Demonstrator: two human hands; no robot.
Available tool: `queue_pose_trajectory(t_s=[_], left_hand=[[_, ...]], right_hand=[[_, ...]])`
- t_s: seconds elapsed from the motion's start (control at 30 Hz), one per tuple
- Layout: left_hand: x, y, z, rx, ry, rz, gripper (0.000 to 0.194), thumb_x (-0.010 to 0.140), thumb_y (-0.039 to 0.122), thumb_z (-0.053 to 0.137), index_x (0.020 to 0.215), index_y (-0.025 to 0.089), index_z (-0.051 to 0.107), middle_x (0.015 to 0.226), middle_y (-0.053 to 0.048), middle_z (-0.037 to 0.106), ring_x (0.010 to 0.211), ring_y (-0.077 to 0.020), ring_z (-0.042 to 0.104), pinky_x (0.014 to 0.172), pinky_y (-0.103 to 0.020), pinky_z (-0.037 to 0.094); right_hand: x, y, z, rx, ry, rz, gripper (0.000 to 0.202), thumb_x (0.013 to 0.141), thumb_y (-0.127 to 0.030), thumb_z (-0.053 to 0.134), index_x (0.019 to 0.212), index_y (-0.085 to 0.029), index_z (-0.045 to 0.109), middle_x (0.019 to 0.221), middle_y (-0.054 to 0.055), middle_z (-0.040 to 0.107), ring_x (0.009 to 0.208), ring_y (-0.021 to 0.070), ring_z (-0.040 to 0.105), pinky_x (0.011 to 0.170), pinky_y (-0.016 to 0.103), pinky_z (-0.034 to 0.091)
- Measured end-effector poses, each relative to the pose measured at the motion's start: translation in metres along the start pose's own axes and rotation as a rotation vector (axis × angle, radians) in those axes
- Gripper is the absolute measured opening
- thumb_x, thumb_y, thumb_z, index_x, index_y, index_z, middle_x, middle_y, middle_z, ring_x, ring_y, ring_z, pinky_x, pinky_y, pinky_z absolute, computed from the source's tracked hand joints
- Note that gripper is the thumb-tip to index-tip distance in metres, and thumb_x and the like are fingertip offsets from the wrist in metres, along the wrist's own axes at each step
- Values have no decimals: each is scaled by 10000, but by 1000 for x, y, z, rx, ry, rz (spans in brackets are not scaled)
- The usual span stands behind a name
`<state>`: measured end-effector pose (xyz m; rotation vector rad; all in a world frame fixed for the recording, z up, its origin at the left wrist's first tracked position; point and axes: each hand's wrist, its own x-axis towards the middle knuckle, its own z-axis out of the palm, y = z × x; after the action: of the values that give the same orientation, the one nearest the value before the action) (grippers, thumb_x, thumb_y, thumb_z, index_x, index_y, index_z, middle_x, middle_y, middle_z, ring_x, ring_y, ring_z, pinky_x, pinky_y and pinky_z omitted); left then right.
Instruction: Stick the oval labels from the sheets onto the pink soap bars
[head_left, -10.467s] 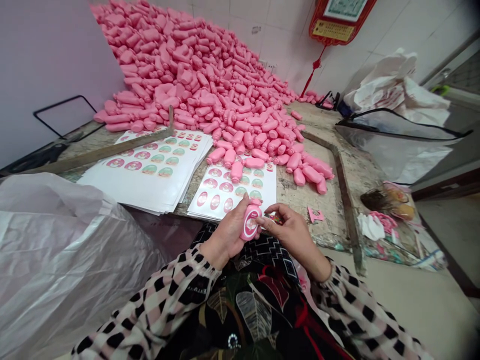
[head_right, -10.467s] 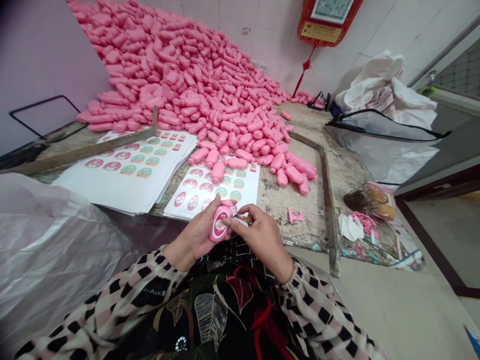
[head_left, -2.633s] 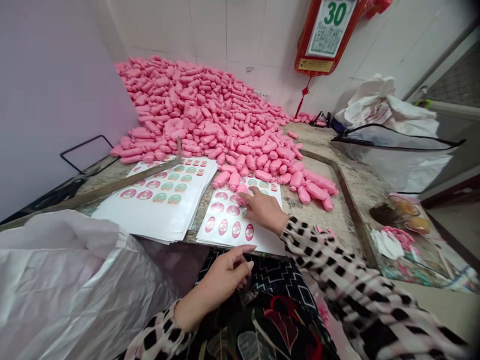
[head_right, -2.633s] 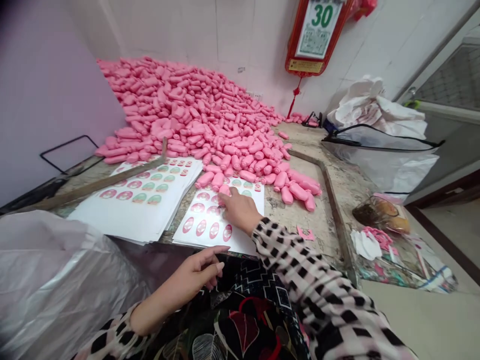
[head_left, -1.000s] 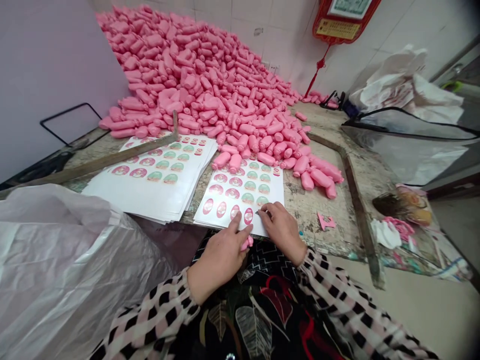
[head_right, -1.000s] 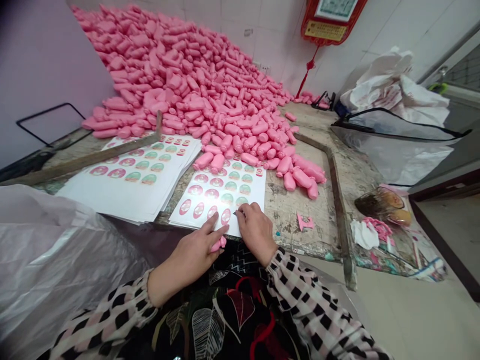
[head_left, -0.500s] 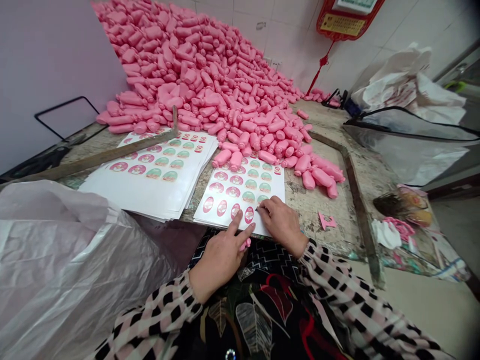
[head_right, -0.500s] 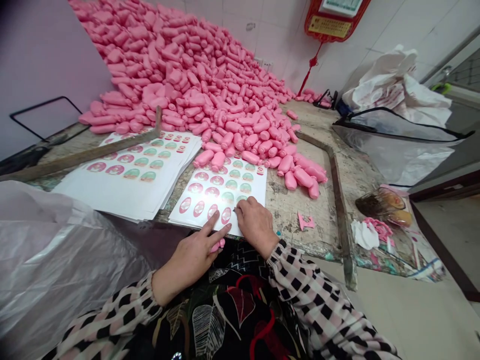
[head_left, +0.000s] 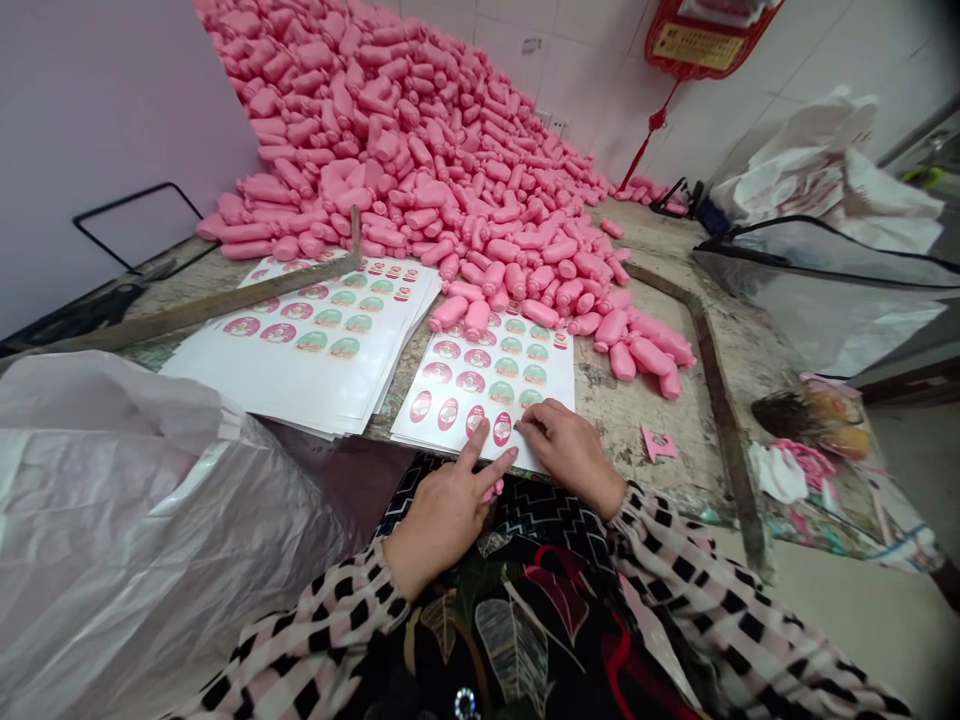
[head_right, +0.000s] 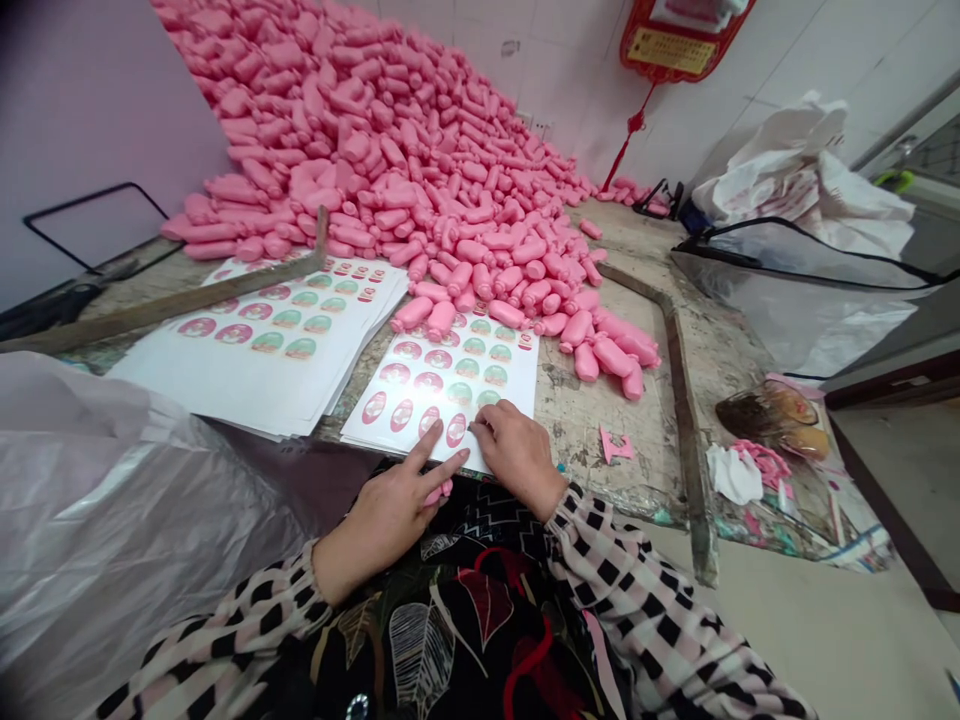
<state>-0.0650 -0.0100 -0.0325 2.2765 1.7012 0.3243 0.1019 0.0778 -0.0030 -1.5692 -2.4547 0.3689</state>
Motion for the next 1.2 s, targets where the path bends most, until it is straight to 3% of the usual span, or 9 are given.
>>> queue_pose_trajectory(t_s=[0.3,0.6,1.2], left_hand=[[1,0,1,24,-17,-4,508,880,271,388,1357,399,273,1503,-45,23,897,-189,595,747,-335,477],[1,1,2,29,-8,-22,521,870,260,413,1350,416,281,1497,-28,81,891,-178,592,760,-329,478],[-1,1,0,-12,5,-16,523,861,226,418,1344,398,311,1500,-32,64,930,-196,586,788,-340,472]], right_hand=[[-16,-22,20,62,119,279,217,875,-344,401,855,-224,582,869,12,597,716,142,537,592,259,302],[-15,-25,15,11,62,285,226,879,-337,389,853,-216,579,847,23,604,698,146,531,576,258,285],[-6,-21,10,70,30,323,240,842,-359,416,820,-215,607,796,24,622,658,144,514,545,243,282]])
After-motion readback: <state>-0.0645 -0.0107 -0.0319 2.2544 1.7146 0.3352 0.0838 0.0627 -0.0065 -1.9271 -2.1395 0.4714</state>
